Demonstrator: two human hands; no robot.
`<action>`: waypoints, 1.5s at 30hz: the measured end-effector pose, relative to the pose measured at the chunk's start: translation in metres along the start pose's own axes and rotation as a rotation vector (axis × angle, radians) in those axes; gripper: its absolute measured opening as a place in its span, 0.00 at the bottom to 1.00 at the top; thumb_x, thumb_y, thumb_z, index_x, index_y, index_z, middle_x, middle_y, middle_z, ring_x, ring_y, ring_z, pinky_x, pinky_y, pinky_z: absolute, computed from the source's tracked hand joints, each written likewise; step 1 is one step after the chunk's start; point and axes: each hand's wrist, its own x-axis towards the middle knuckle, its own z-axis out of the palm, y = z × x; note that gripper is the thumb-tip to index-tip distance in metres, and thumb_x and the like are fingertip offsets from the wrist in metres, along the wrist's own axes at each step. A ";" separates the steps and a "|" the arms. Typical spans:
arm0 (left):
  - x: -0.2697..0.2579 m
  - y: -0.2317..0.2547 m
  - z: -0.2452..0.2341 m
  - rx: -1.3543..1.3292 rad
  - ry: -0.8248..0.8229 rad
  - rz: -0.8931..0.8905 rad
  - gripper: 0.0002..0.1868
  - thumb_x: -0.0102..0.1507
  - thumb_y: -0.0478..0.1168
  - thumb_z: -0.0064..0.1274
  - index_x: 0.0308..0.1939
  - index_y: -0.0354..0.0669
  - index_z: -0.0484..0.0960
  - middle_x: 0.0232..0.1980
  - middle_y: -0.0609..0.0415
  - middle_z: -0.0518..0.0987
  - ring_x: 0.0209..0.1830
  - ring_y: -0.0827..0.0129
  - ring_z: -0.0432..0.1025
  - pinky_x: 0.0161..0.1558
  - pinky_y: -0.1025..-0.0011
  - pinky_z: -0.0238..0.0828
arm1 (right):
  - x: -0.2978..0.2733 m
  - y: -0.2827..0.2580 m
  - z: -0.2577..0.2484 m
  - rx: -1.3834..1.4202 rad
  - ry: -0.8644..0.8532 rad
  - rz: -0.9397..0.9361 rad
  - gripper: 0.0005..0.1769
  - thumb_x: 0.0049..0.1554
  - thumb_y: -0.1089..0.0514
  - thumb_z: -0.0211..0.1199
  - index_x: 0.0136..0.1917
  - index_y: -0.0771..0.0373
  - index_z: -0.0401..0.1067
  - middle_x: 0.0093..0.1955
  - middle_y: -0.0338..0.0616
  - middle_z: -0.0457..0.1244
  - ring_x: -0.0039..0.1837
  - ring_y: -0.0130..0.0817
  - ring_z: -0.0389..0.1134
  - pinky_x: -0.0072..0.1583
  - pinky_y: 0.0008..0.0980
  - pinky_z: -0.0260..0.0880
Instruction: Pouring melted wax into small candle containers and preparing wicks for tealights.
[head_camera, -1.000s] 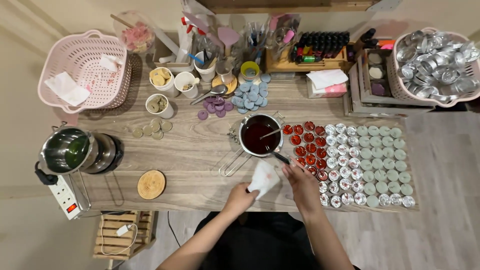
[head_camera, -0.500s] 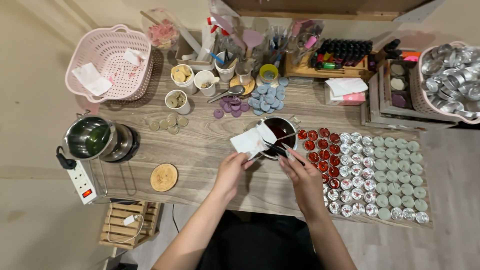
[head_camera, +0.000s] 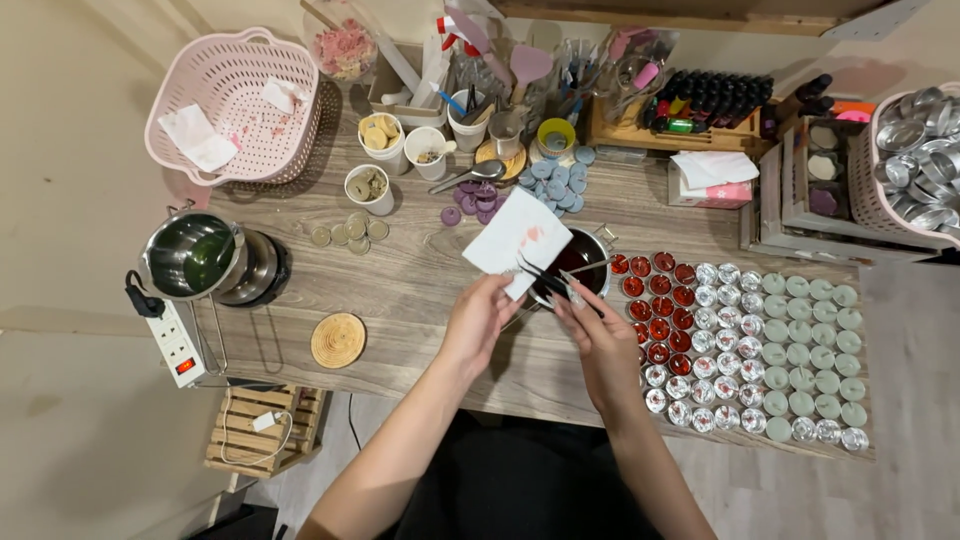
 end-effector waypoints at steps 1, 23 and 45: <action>0.004 -0.003 -0.006 -0.003 0.005 -0.004 0.13 0.64 0.36 0.47 0.48 0.30 0.78 0.50 0.48 0.82 0.52 0.68 0.77 0.60 0.69 0.75 | -0.002 -0.001 0.002 -0.003 0.001 0.007 0.23 0.62 0.65 0.56 0.68 0.77 0.67 0.58 0.61 0.69 0.59 0.37 0.72 0.64 0.31 0.72; 0.006 0.002 -0.004 -0.110 -0.020 -0.033 0.34 0.72 0.60 0.29 0.65 0.34 0.70 0.61 0.44 0.78 0.61 0.62 0.74 0.66 0.61 0.69 | -0.007 0.002 0.016 -0.343 -0.082 -0.111 0.19 0.59 0.62 0.61 0.63 0.67 0.75 0.44 0.45 0.73 0.34 0.20 0.62 0.36 0.19 0.62; -0.014 0.004 0.005 0.005 -0.008 0.011 0.23 0.66 0.40 0.54 0.65 0.38 0.75 0.55 0.55 0.81 0.53 0.74 0.76 0.55 0.74 0.72 | -0.007 0.016 0.009 -0.166 -0.095 -0.004 0.16 0.62 0.60 0.59 0.61 0.69 0.72 0.44 0.45 0.71 0.34 0.19 0.57 0.36 0.20 0.56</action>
